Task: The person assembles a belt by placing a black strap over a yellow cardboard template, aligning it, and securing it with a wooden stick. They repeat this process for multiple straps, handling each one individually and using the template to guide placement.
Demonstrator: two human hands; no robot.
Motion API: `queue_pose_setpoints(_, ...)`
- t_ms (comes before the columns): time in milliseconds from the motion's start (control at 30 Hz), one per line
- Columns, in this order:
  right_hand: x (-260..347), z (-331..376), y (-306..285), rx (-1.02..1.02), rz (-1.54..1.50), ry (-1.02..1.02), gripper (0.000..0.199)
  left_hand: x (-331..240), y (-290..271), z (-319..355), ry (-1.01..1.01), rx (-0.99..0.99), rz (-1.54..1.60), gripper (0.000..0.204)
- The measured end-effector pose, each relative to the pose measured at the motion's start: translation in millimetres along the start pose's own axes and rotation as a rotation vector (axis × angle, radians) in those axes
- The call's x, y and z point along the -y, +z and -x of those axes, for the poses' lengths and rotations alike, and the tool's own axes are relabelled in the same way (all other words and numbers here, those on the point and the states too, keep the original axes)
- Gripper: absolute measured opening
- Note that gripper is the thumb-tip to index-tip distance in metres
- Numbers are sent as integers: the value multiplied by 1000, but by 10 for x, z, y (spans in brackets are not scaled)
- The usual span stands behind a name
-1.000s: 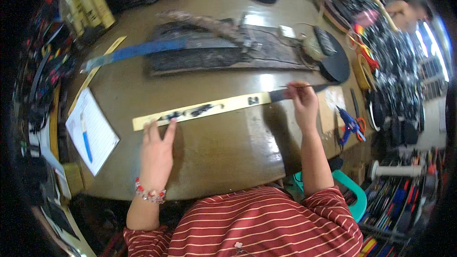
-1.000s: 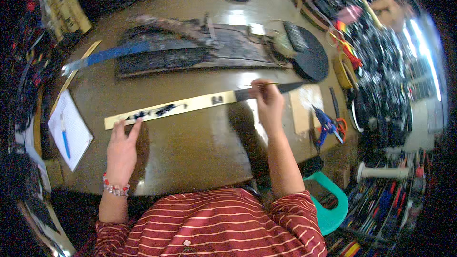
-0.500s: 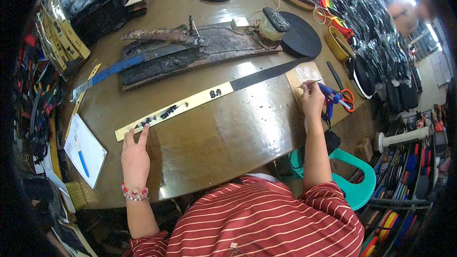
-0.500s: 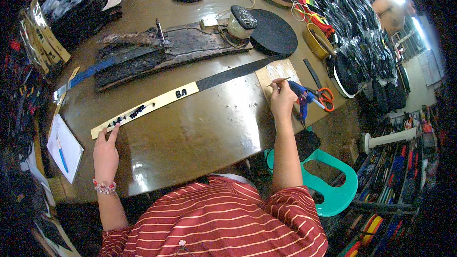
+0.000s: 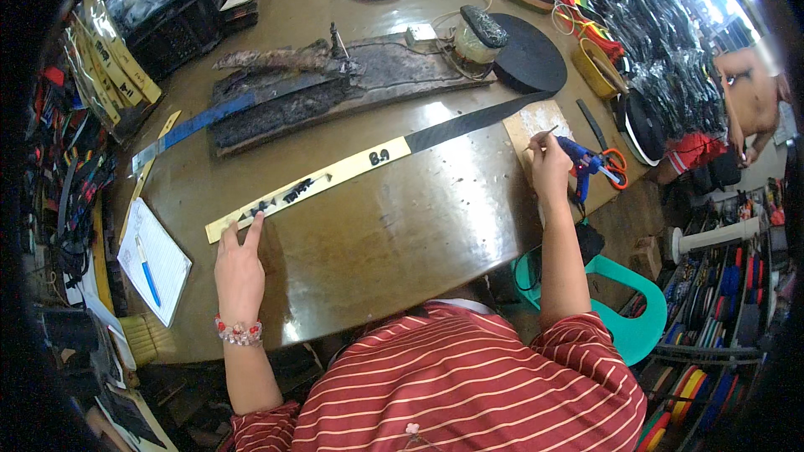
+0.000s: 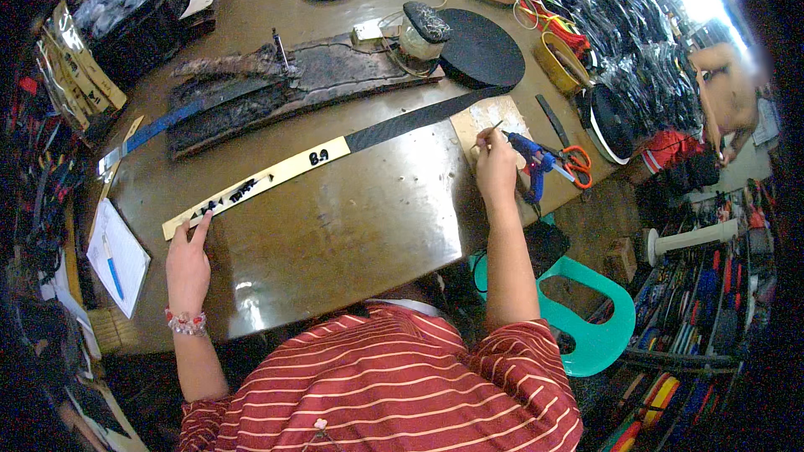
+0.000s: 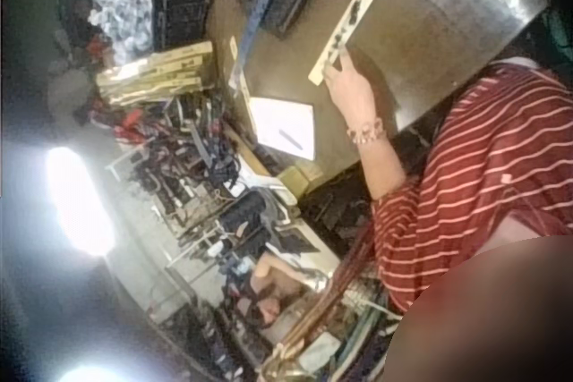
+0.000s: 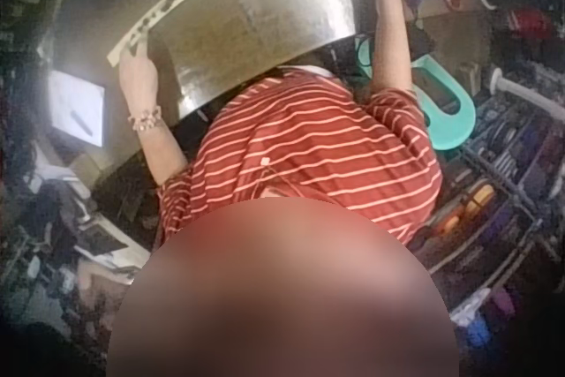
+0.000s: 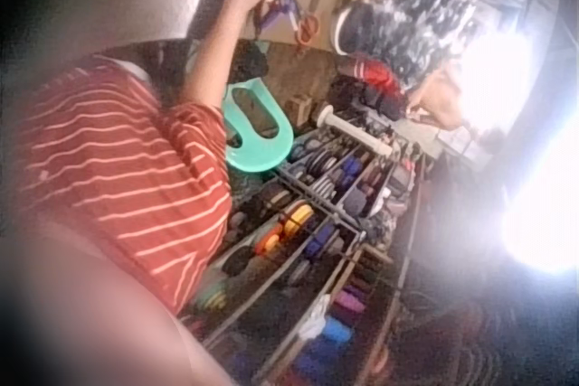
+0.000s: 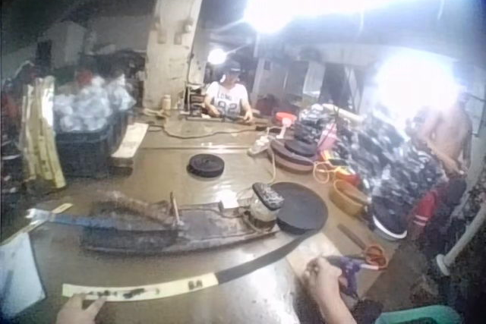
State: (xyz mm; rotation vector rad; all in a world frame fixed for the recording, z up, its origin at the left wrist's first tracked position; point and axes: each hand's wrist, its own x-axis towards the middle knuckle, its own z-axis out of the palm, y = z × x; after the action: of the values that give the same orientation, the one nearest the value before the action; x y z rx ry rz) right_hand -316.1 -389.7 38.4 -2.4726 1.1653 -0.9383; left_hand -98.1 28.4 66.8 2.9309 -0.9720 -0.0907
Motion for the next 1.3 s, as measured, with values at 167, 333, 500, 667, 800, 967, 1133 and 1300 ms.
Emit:
queue_pose_setpoints(167,223,-123,-154,198,254,99,7,13,19,4,4,-1,33,52)
queue_pose_setpoints(333,1163,-292,-76,-18,-125,-236,7,50,142,49,9,-60,26,58)
queue_pose_setpoints(500,2431,279,705,618,-634,-736,14,63,264,102,9,-79,16,62)
queue_pose_setpoints(667,3182,679,1291,802,-699,-1102,13,104,273,94,50,-140,-31,48)
queue_pose_setpoints(800,3269,685,1402,800,-628,-1203,12,169,235,55,117,-153,-45,43)
queue_pose_setpoints(967,3274,676,1513,806,-572,-1266,13,224,206,39,177,-148,-58,45)
queue_pose_setpoints(1133,3346,646,1555,845,-649,-1327,15,220,196,28,178,-104,-65,45)
queue_pose_setpoints(1300,3328,598,1518,825,-676,-1332,19,198,184,34,170,-99,-86,45)
